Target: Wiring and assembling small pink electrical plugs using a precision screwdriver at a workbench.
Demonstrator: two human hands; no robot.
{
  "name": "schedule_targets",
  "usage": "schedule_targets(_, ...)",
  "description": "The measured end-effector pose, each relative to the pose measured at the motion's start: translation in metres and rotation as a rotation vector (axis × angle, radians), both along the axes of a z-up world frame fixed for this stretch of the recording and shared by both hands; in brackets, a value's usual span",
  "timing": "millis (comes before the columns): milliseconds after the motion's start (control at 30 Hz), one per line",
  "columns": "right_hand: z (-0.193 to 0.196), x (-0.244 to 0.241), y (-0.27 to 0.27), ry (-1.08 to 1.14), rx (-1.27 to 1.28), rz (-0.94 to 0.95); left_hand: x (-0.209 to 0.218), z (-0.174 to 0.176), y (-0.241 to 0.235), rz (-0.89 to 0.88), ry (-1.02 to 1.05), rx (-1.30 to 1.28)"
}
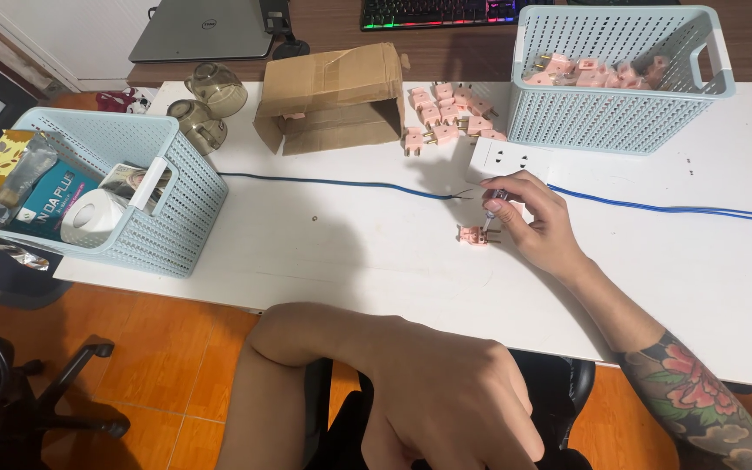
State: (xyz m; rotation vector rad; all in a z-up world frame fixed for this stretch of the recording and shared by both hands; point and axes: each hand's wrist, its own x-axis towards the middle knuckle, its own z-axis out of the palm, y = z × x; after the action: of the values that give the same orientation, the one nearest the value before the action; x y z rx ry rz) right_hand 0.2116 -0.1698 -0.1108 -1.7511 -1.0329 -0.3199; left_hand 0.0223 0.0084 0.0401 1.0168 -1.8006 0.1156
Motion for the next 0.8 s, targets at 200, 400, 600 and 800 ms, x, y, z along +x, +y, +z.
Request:
schedule_targets(200, 0.002, -0.001, 0.000, -0.001, -0.001, 0.000, 0.003, 0.000, -0.002, 0.014, -0.027, -0.025)
schedule_targets(400, 0.004, -0.002, 0.001, 0.000, 0.001, 0.002, 0.005, 0.002, -0.008, -0.088, 0.037, -0.017)
schedule_targets(600, 0.004, -0.002, 0.000, 0.008, -0.002, 0.006, -0.002, -0.005, -0.012, -0.229, 0.298, 0.151)
schedule_targets(800, 0.000, 0.001, -0.001, 0.007, 0.006, 0.007, -0.011, -0.002, -0.010, -0.148, 0.294, 0.113)
